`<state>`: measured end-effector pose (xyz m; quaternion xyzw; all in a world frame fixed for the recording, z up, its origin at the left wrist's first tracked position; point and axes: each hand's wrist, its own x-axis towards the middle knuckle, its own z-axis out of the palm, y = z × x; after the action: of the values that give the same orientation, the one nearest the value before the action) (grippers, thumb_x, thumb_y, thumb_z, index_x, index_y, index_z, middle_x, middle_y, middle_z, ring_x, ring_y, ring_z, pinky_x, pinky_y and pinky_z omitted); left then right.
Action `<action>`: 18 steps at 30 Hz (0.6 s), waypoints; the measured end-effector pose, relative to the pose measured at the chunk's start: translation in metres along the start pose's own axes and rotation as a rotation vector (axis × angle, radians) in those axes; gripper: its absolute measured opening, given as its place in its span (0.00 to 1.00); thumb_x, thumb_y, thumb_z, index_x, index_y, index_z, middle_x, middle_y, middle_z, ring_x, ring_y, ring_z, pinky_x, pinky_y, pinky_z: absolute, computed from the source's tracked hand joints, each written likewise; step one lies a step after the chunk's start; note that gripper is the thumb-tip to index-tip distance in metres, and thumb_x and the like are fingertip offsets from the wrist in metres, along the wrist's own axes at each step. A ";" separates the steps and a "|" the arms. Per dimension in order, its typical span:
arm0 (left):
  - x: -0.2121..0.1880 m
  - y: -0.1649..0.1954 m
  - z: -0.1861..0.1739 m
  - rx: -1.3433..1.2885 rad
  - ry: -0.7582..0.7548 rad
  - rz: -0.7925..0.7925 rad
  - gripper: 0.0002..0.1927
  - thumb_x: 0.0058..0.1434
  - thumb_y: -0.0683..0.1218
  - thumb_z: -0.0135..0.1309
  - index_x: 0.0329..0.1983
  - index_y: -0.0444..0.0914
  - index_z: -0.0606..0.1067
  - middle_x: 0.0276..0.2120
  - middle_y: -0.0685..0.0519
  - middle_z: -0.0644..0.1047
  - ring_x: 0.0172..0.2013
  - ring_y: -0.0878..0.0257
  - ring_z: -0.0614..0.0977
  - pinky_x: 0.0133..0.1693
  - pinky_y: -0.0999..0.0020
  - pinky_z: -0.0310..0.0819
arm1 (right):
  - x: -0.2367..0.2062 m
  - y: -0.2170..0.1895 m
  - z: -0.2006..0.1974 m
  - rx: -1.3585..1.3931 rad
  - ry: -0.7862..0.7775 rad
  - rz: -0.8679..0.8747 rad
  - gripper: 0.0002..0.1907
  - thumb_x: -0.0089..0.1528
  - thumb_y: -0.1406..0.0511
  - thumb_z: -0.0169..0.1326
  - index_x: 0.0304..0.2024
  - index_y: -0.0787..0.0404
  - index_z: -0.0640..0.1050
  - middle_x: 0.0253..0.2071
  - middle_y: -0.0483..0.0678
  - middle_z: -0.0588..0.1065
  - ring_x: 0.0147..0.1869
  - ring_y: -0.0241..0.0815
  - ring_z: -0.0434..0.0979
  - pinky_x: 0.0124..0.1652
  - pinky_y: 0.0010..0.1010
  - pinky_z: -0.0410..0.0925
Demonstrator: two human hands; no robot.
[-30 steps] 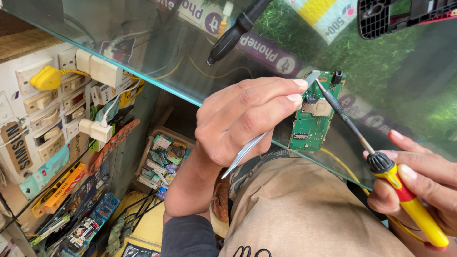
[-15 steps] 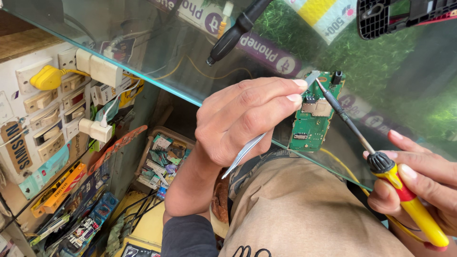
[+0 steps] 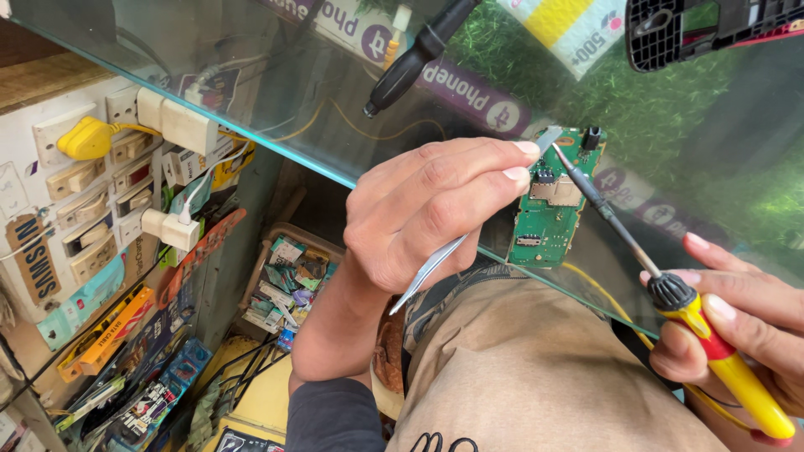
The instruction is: The person solders a small electronic component onto a green circuit board using a soldering iron and tweezers. After soldering, they insert the board into a black phone housing and connect a white charging cable to test the device.
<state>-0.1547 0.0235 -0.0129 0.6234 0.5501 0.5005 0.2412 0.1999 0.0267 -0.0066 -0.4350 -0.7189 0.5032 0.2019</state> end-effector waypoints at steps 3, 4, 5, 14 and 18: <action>0.000 0.001 -0.001 0.004 -0.006 -0.008 0.17 0.65 0.27 0.55 0.54 0.34 0.72 0.50 0.46 0.79 0.47 0.54 0.85 0.49 0.66 0.86 | 0.002 -0.001 0.001 -0.001 0.001 0.002 0.11 0.69 0.75 0.57 0.52 0.62 0.73 0.43 0.54 0.79 0.51 0.46 0.85 0.69 0.51 0.67; 0.000 0.001 -0.001 0.007 -0.009 -0.011 0.17 0.65 0.27 0.55 0.54 0.34 0.72 0.50 0.46 0.79 0.47 0.54 0.85 0.49 0.66 0.86 | 0.002 -0.002 0.002 0.000 0.000 0.006 0.11 0.69 0.75 0.57 0.52 0.63 0.73 0.43 0.54 0.79 0.51 0.46 0.85 0.68 0.51 0.67; 0.000 0.001 -0.001 0.009 -0.010 -0.013 0.17 0.65 0.27 0.55 0.54 0.34 0.72 0.50 0.46 0.79 0.47 0.54 0.85 0.49 0.66 0.86 | 0.003 -0.003 0.002 -0.002 0.001 0.005 0.10 0.69 0.75 0.57 0.52 0.63 0.73 0.43 0.54 0.80 0.51 0.46 0.85 0.68 0.51 0.67; 0.000 0.002 -0.001 -0.002 -0.008 -0.009 0.18 0.64 0.27 0.55 0.54 0.34 0.72 0.50 0.45 0.79 0.47 0.54 0.85 0.49 0.65 0.86 | 0.009 -0.001 -0.003 -0.019 -0.028 0.001 0.10 0.65 0.75 0.57 0.48 0.66 0.73 0.41 0.55 0.80 0.49 0.49 0.85 0.67 0.56 0.69; 0.001 0.002 0.000 0.006 -0.002 -0.010 0.17 0.65 0.26 0.55 0.53 0.34 0.72 0.49 0.45 0.79 0.47 0.54 0.85 0.48 0.66 0.86 | 0.025 -0.014 0.009 -0.014 0.014 -0.045 0.11 0.64 0.73 0.57 0.47 0.68 0.72 0.41 0.57 0.78 0.47 0.49 0.83 0.66 0.58 0.70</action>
<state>-0.1541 0.0236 -0.0108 0.6219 0.5544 0.4971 0.2425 0.1741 0.0409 -0.0017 -0.4236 -0.7307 0.4903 0.2153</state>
